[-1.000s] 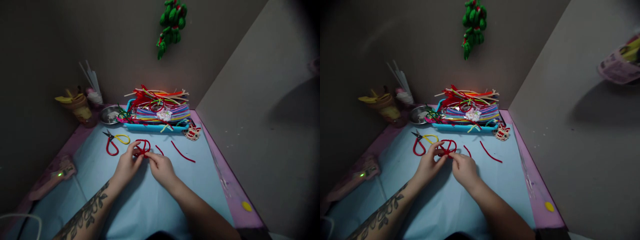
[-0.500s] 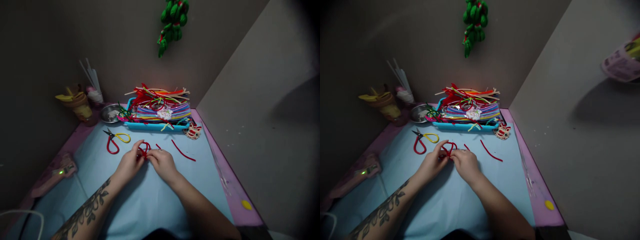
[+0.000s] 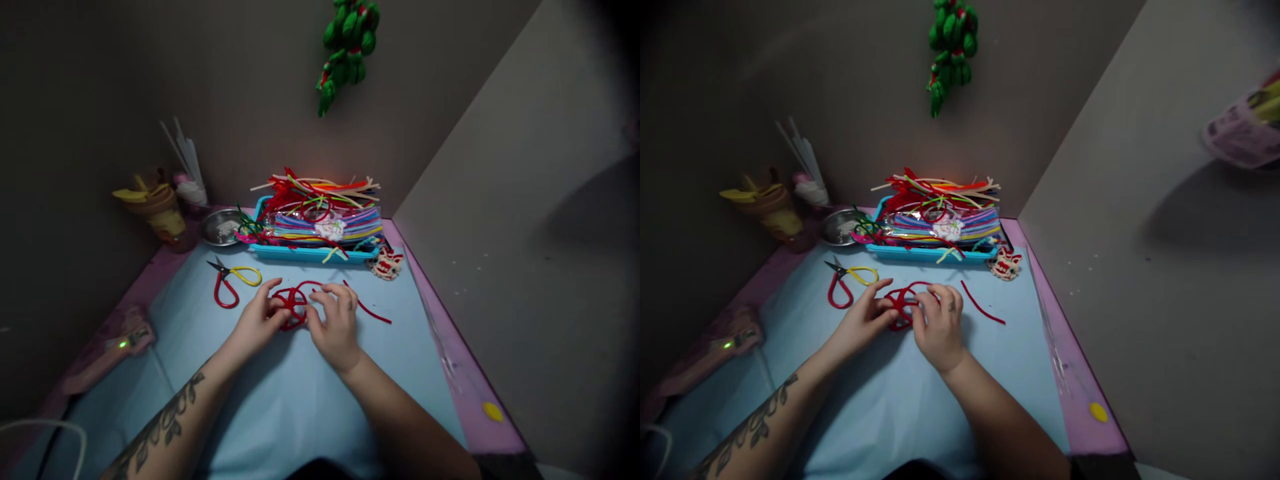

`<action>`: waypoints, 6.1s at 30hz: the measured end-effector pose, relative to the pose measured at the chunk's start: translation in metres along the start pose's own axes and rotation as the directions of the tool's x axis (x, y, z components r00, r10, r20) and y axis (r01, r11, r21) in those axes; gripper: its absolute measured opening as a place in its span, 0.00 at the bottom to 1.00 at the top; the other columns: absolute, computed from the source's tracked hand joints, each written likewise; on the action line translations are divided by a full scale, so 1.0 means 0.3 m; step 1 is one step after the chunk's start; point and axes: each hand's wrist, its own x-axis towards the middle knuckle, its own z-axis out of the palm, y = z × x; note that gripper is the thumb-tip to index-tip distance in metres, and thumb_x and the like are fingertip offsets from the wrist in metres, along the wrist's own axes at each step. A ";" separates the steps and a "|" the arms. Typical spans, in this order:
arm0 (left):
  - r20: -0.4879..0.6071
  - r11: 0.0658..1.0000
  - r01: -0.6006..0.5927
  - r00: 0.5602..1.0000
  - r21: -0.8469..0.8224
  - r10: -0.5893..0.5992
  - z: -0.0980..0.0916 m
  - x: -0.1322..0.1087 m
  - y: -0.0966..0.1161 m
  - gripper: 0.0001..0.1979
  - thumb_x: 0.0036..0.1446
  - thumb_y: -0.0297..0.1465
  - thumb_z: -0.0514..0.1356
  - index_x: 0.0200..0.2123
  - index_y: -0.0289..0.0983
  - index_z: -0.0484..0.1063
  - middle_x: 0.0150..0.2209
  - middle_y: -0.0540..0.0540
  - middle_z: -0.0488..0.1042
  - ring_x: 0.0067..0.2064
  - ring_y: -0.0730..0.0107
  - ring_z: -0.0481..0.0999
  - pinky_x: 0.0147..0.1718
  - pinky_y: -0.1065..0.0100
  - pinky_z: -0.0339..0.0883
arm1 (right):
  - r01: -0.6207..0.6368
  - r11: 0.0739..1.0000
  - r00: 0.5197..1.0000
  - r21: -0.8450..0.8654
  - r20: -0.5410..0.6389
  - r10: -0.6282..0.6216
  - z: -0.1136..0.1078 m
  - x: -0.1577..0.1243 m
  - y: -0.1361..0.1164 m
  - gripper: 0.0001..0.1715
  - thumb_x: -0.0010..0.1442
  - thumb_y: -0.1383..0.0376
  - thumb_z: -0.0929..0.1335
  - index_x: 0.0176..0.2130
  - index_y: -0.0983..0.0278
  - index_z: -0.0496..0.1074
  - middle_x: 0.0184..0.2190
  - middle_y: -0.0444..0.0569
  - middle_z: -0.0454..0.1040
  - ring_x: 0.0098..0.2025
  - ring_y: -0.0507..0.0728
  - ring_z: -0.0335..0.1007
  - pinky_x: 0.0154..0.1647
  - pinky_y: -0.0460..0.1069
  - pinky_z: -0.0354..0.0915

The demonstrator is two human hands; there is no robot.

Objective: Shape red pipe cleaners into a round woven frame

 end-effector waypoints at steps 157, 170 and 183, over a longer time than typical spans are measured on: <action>-0.275 0.849 -0.222 0.881 0.479 0.385 -0.004 -0.029 0.026 0.08 0.58 0.35 0.58 0.36 0.37 0.71 0.31 0.47 0.75 0.31 0.69 0.72 0.33 0.68 0.67 | -0.217 0.947 0.976 0.237 0.073 0.206 0.031 -0.011 -0.012 0.07 0.60 0.69 0.65 0.31 0.60 0.71 0.30 0.46 0.68 0.37 0.56 0.67 0.41 0.51 0.66; -0.248 0.995 -0.095 0.964 0.007 0.094 0.067 -0.033 0.000 0.17 0.53 0.37 0.64 0.43 0.38 0.64 0.37 0.44 0.80 0.38 0.63 0.80 0.33 0.67 0.71 | -0.265 0.923 0.963 0.278 0.035 0.266 0.044 -0.020 -0.038 0.09 0.61 0.67 0.65 0.28 0.61 0.68 0.28 0.45 0.68 0.33 0.54 0.67 0.36 0.49 0.65; -0.243 0.986 -0.140 0.957 0.085 0.157 0.052 -0.038 0.009 0.11 0.55 0.33 0.61 0.40 0.38 0.66 0.29 0.50 0.79 0.31 0.69 0.78 0.32 0.70 0.69 | -0.032 0.999 0.997 0.044 0.068 0.029 0.003 -0.001 -0.013 0.05 0.62 0.66 0.66 0.37 0.60 0.73 0.37 0.50 0.72 0.43 0.60 0.66 0.47 0.58 0.63</action>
